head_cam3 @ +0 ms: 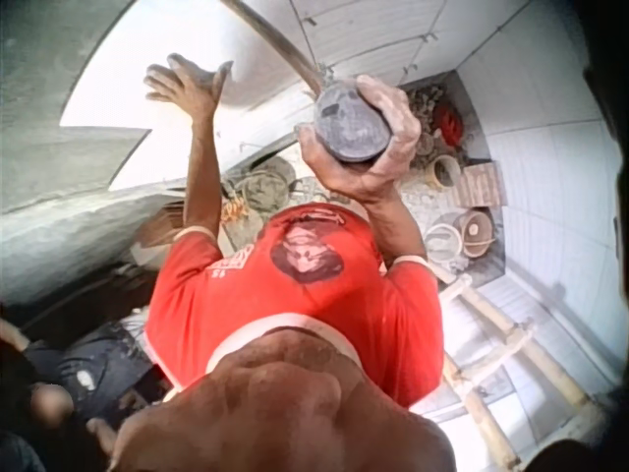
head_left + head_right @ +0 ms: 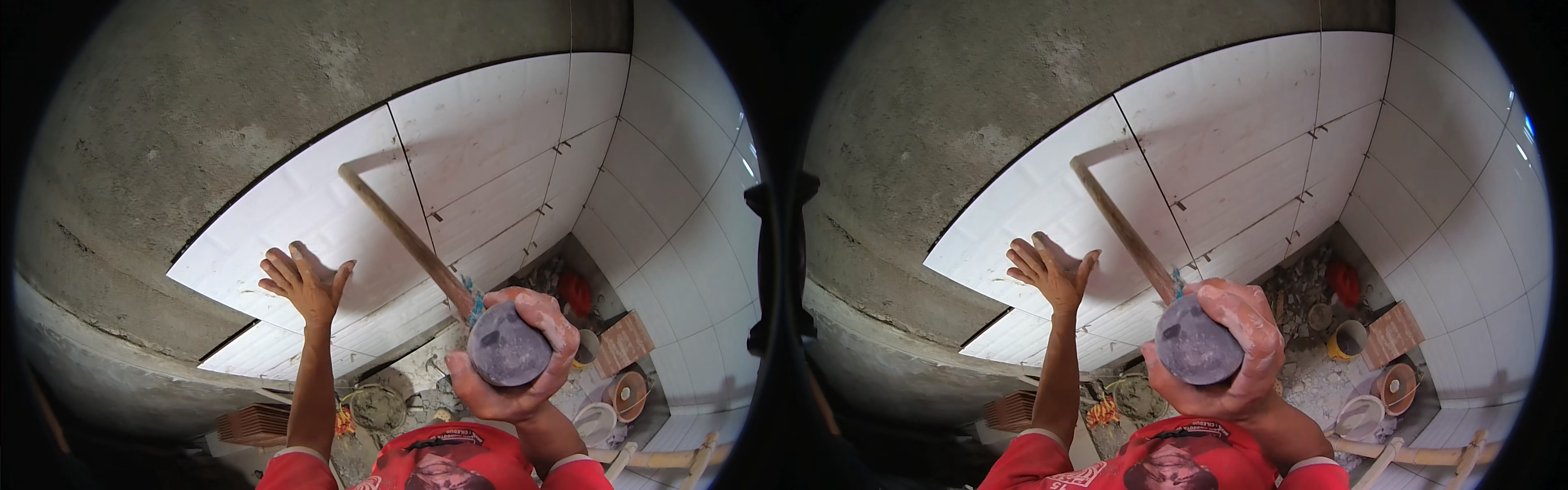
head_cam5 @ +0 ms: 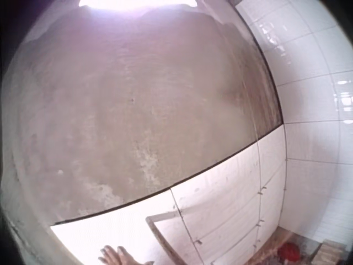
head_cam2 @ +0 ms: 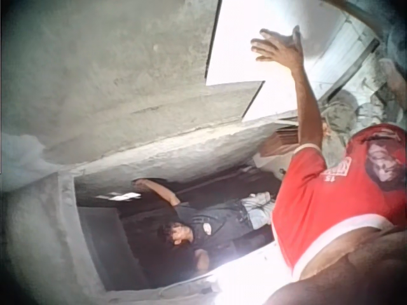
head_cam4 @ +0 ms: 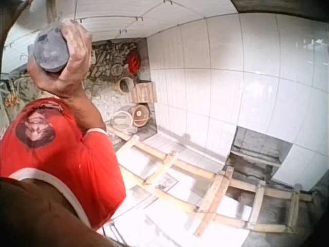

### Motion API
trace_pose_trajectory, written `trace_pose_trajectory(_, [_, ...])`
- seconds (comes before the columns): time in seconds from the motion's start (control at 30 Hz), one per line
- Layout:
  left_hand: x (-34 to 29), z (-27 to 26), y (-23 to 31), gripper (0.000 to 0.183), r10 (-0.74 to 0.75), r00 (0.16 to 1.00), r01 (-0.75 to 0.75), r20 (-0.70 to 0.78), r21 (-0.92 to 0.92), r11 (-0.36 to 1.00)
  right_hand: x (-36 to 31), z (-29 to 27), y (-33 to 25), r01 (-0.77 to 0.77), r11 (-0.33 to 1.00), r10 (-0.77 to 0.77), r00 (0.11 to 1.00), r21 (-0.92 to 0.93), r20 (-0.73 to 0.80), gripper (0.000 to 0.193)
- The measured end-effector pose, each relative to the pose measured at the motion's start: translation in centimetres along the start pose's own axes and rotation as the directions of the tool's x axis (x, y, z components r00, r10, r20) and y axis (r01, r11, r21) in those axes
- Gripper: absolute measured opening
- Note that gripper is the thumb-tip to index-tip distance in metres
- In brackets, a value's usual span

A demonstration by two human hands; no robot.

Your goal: The person scoops cement from a bucket and spreads it onto the back of a white tile using a trowel. They then lift the tile and press it onto the wall, tapping it with a hammer to secure it in place.

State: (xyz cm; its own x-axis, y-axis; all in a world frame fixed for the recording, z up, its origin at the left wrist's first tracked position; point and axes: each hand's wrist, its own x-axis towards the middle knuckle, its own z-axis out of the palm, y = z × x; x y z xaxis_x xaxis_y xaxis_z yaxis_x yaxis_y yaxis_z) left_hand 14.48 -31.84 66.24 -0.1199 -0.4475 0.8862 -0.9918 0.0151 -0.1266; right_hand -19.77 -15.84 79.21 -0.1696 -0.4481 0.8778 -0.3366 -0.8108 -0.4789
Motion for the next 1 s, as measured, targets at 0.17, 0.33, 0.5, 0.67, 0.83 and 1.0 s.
trace_pose_trajectory(0.17, [0.0,-0.1,0.1,0.132,-0.027,0.999,0.026,0.046,0.021,0.999,-0.1,0.6,-0.7,0.024,1.000,-0.024,0.998,0.003,0.053,0.078])
trace_pose_trajectory(0.33, [0.0,-0.5,0.5,0.131,-0.091,0.986,0.086,0.138,0.042,0.995,-0.2,1.3,-1.8,-0.046,0.997,0.044,0.999,0.065,0.029,0.077])
trace_pose_trajectory(0.5, [0.0,-0.5,0.5,0.124,-0.101,0.974,0.096,0.201,0.033,0.995,0.6,2.2,-3.7,-0.117,0.992,0.114,0.992,-0.042,-0.058,0.077])
trace_pose_trajectory(0.67, [0.6,-0.9,0.7,0.116,-0.104,0.976,0.114,0.191,-0.041,0.993,1.5,2.9,-5.7,-0.163,0.983,0.156,0.984,-0.087,-0.089,0.075])
trace_pose_trajectory(0.83, [0.7,-1.4,0.7,0.109,-0.094,0.984,0.103,0.154,-0.050,0.993,1.3,3.9,-6.7,-0.185,0.972,0.178,0.982,-0.148,-0.057,0.081])
trace_pose_trajectory(1.0, [0.3,-0.9,0.5,0.118,-0.054,0.997,0.059,0.062,-0.083,0.995,1.0,5.6,-9.5,-0.097,0.987,0.092,0.994,-0.126,-0.052,0.079])
